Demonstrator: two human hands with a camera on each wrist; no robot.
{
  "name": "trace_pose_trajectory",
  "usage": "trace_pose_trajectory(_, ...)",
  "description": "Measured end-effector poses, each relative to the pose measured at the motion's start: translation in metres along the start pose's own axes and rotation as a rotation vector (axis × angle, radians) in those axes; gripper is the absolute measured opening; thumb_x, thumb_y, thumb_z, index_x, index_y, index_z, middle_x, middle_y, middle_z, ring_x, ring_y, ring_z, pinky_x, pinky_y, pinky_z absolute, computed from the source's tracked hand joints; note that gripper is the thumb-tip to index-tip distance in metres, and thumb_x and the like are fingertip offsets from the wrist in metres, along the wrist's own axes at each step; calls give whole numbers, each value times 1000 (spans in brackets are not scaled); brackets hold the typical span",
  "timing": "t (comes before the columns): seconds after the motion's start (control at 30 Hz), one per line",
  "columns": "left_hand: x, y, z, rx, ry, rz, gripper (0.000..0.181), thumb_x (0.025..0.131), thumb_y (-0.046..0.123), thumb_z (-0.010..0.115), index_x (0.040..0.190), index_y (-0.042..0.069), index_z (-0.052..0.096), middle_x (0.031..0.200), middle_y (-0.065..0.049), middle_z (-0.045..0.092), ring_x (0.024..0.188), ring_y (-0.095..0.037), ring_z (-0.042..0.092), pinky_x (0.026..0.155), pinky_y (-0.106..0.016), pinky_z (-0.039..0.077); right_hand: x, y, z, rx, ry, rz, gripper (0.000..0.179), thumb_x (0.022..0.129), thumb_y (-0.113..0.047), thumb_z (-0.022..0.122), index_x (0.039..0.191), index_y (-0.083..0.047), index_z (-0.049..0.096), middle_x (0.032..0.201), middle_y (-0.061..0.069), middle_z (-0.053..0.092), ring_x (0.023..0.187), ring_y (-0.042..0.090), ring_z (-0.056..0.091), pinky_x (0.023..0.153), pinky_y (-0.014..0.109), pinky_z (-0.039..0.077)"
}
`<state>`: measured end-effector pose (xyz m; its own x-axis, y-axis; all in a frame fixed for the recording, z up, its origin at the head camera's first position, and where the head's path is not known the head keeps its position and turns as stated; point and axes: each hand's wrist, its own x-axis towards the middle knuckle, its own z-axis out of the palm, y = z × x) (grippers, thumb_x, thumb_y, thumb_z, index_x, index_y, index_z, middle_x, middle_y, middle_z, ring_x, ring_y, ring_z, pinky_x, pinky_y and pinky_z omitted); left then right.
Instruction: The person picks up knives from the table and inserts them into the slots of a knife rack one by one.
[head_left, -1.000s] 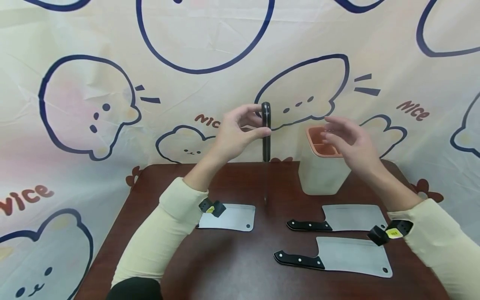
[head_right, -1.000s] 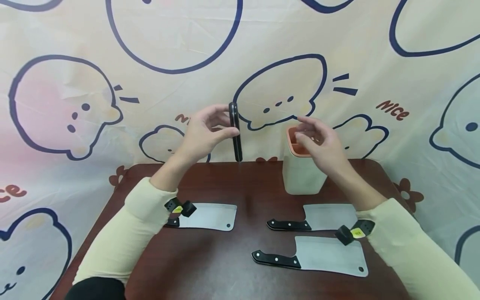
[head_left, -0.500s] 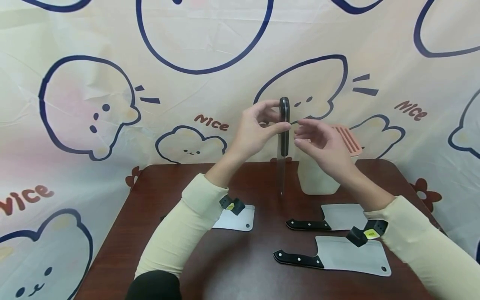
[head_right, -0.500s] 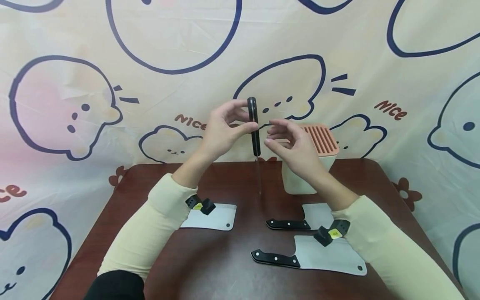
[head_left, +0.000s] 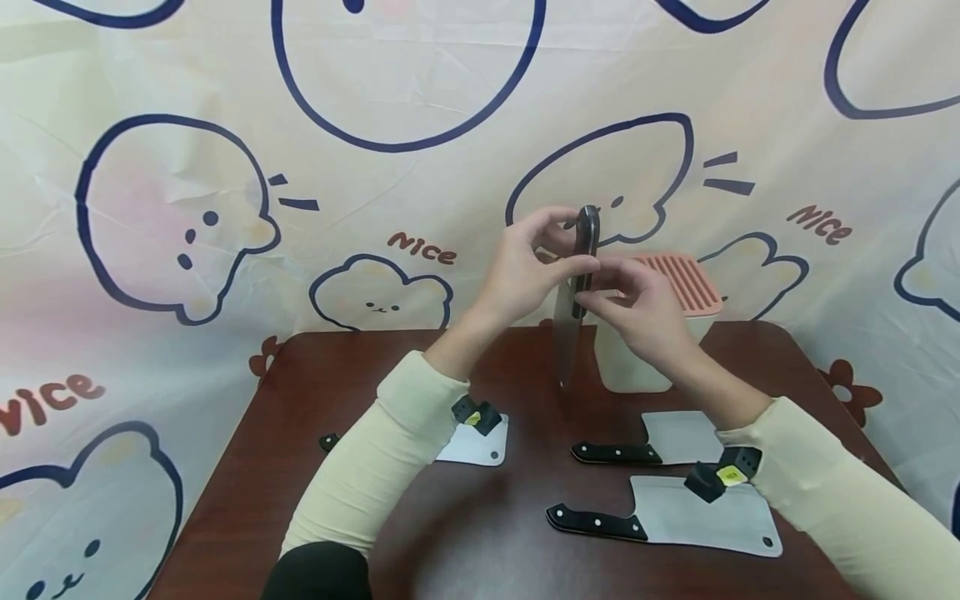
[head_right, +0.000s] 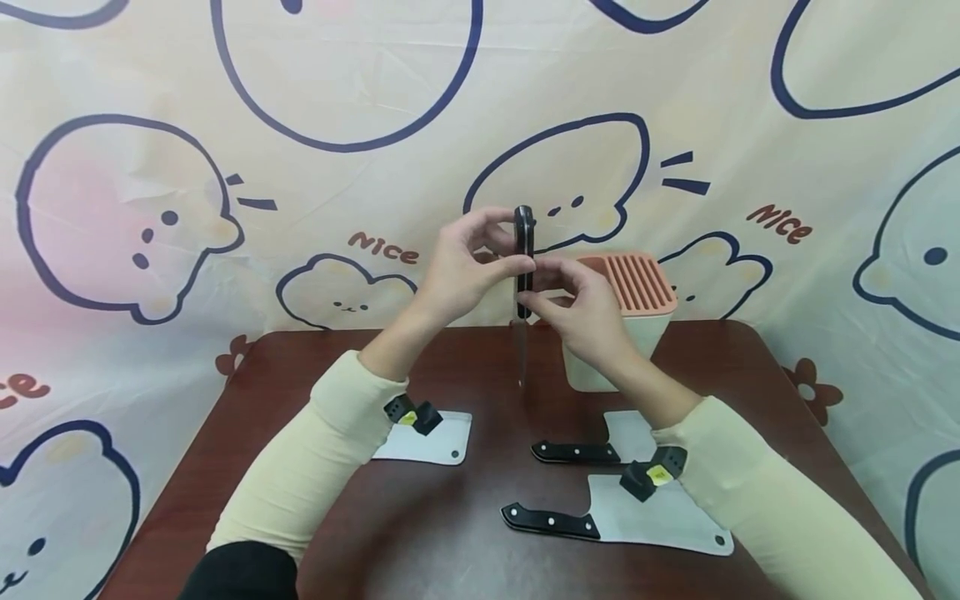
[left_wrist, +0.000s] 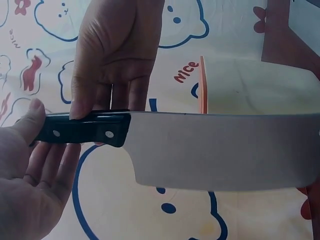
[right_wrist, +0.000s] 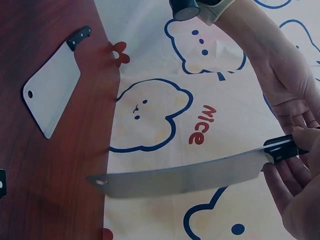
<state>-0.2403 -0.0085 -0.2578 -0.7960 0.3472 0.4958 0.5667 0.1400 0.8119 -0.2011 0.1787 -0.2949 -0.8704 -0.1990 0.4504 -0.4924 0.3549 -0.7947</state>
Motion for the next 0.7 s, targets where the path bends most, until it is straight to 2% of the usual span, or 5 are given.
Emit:
trace_pose_trajectory(0.27,0,-2,-3,-6,-42,1,54,87,14,82,137,9,60,97,-4,72,97,-17,69,91,-34,57,0,0,2,-43,-5,-10,38,94,-3,73,131,-2,65,118,12,68,108,18,63,91,16,52)
trace_pose_trajectory(0.4,-1,-5,-7,-31,-79,4,52,90,13,79,138,9,58,105,-7,70,100,-18,67,94,-32,56,2,0,0,-38,-15,-3,39,94,-4,72,133,-2,64,119,12,68,108,17,62,91,17,53)
trace_pose_trajectory(0.53,-7,-12,-18,3,-116,-12,49,93,16,76,138,9,58,112,-7,68,104,-17,66,97,-31,54,3,-2,-5,-63,-10,10,40,95,-6,72,134,-4,64,119,12,69,109,16,63,93,22,52)
trace_pose_trajectory(0.7,-25,-28,-37,98,-159,-66,43,96,18,74,135,8,60,113,-7,68,105,-16,64,95,-33,55,6,-4,-13,-113,-1,17,41,96,-9,72,135,-3,63,120,15,69,111,21,64,96,23,50)
